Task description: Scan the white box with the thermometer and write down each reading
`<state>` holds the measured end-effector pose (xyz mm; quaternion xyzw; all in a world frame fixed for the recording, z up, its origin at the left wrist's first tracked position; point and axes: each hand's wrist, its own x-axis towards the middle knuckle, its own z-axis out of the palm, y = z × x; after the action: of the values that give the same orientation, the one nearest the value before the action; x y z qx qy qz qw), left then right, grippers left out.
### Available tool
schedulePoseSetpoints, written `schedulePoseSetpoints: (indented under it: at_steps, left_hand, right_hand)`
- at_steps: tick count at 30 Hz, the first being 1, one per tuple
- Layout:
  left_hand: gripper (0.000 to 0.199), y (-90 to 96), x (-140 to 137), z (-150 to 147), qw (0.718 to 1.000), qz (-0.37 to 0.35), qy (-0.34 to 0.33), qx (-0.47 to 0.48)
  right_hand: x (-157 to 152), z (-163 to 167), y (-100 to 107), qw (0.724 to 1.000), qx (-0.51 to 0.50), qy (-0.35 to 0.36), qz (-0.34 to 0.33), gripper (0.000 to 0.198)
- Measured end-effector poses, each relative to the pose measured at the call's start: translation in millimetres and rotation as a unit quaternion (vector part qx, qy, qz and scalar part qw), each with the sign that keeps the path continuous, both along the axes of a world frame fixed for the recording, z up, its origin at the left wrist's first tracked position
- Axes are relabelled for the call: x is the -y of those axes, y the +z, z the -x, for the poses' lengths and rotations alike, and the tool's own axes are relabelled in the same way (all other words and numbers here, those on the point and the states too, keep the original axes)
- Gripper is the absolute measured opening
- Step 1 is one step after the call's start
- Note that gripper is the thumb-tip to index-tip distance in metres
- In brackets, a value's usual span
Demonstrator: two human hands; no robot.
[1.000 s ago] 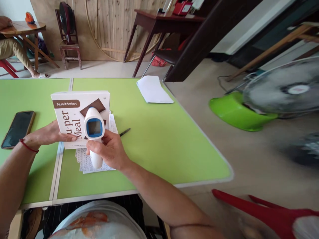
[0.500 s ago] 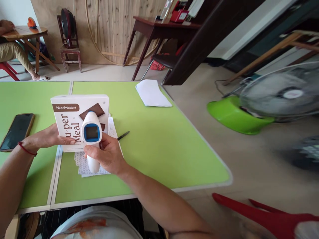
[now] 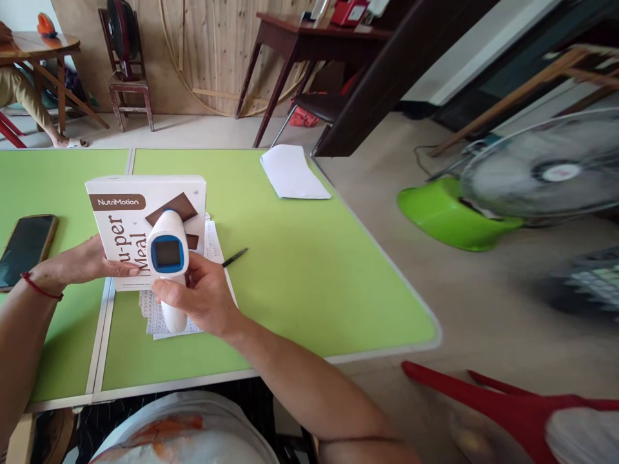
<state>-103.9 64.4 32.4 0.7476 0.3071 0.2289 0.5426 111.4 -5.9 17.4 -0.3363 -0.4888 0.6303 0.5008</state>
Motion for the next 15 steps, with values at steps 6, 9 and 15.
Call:
schedulePoseSetpoints:
  at_steps: [6, 9, 15]
  left_hand:
    - [0.041, 3.3, 1.3, -2.9, 1.000, 0.004, 0.018, 0.000]
    - [0.043, 4.9, 1.5, -2.9, 0.999, 0.021, 0.039, 0.005]
    - [0.049, 7.1, 0.6, 1.8, 0.993, 0.013, 0.111, 0.042]
  right_hand:
    - [-0.6, 1.2, -0.1, 1.000, -0.006, 0.003, 0.016, 0.023]
    - [-1.5, 2.3, -1.4, 1.000, -0.005, 0.006, 0.009, 0.023]
    - [-6.1, -29.9, 20.0, 0.989, 0.123, 0.017, -0.085, 0.023]
